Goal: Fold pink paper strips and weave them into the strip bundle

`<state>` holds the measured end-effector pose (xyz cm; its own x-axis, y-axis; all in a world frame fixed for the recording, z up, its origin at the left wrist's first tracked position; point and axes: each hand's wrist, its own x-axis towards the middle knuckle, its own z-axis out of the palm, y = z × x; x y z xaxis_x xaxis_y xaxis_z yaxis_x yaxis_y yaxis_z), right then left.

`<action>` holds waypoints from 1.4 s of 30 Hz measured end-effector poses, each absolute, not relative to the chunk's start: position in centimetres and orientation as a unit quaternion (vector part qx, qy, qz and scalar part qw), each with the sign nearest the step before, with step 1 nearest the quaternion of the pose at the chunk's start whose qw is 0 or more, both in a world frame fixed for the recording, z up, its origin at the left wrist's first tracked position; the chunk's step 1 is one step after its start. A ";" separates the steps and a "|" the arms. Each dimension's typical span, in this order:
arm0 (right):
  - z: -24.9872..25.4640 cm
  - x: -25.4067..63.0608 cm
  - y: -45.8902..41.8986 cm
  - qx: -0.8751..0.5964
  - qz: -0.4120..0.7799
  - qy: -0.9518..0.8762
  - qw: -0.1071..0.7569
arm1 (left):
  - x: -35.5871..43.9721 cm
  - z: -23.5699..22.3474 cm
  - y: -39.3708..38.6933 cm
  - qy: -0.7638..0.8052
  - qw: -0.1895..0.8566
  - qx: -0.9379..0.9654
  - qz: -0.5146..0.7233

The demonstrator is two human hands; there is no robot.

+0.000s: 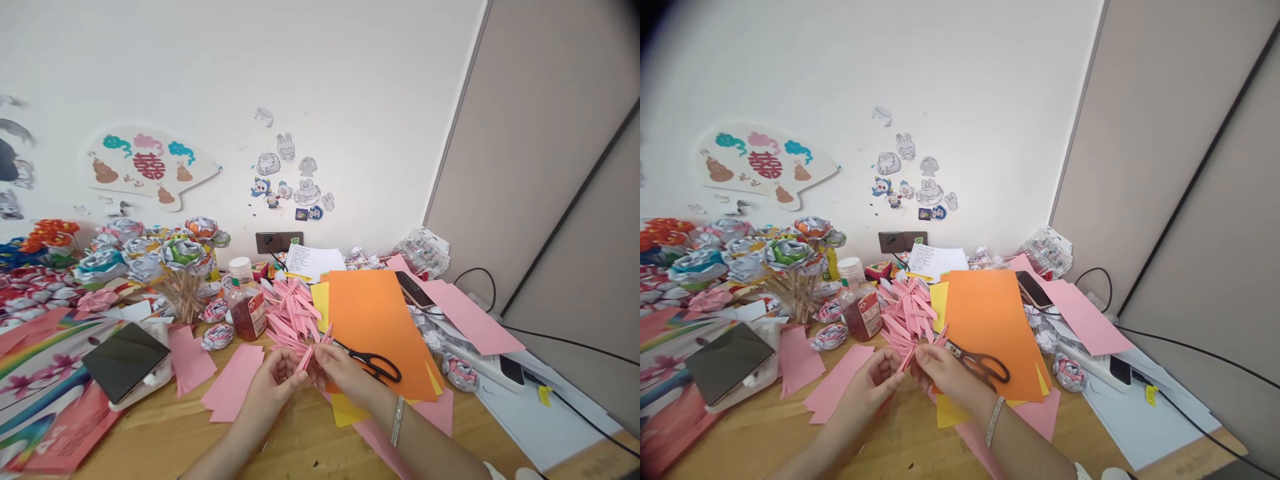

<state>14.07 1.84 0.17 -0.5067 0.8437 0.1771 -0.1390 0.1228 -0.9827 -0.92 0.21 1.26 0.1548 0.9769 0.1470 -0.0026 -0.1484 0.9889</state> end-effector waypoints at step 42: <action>0.7 15.2 2.4 -0.379 0.470 -0.721 0.340 | -0.3 2.0 -0.9 0.503 0.427 0.603 0.448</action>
<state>15.16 2.40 0.67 -0.4818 0.8659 0.1345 0.2275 0.2719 -0.9350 -0.32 -0.87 2.00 0.0924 0.9896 0.1106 0.2232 -0.1288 0.9662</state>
